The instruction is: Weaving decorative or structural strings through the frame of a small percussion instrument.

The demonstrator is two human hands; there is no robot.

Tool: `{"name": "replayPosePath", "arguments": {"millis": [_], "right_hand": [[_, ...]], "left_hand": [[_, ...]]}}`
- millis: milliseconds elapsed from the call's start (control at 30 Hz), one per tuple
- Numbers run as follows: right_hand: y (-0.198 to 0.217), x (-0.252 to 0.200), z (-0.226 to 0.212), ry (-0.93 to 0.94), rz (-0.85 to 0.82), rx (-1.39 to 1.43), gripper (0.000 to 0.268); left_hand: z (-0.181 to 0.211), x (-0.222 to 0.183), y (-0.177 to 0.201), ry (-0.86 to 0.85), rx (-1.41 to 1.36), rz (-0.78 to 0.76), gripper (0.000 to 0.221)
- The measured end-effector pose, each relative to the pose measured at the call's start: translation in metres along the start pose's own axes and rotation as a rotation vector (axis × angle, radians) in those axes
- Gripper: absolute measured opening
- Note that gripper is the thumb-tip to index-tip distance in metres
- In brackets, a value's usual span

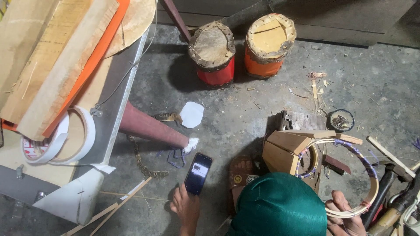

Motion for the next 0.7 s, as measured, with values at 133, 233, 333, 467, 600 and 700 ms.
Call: {"name": "replayPosePath", "arguments": {"millis": [133,233,333,467,600,700], "right_hand": [[0.006,0.001,0.000,0.007,0.032,-0.047,0.018],[0.001,0.000,0.001,-0.010,0.045,0.013,0.020],[-0.007,0.001,0.002,-0.048,0.001,0.066,0.029],[0.028,0.004,-0.004,-0.031,0.098,0.032,0.017],[0.033,0.007,-0.002,-0.059,0.070,-0.052,0.021],[0.019,0.011,0.002,-0.052,0.045,-0.071,0.018]], "left_hand": [[-0.016,-0.014,-0.008,-0.059,0.088,0.182,0.057],[-0.018,-0.009,-0.005,0.043,-0.067,0.010,0.055],[-0.018,0.000,-0.006,0.051,-0.080,-0.186,0.062],[-0.013,0.004,0.005,0.000,-0.079,-0.224,0.069],[-0.023,0.011,-0.007,-0.042,-0.144,-0.160,0.065],[-0.010,0.029,0.040,-0.078,-0.253,-0.019,0.059]]}}
Point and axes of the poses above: each hand's wrist, its own x-axis towards the middle knuckle, its own y-axis out of the back of the hand, z = x × y, the point moved 6 cm from there along x, towards the middle knuckle, and after that the axes turned 7 degrees about z, right-handed, at the moved point
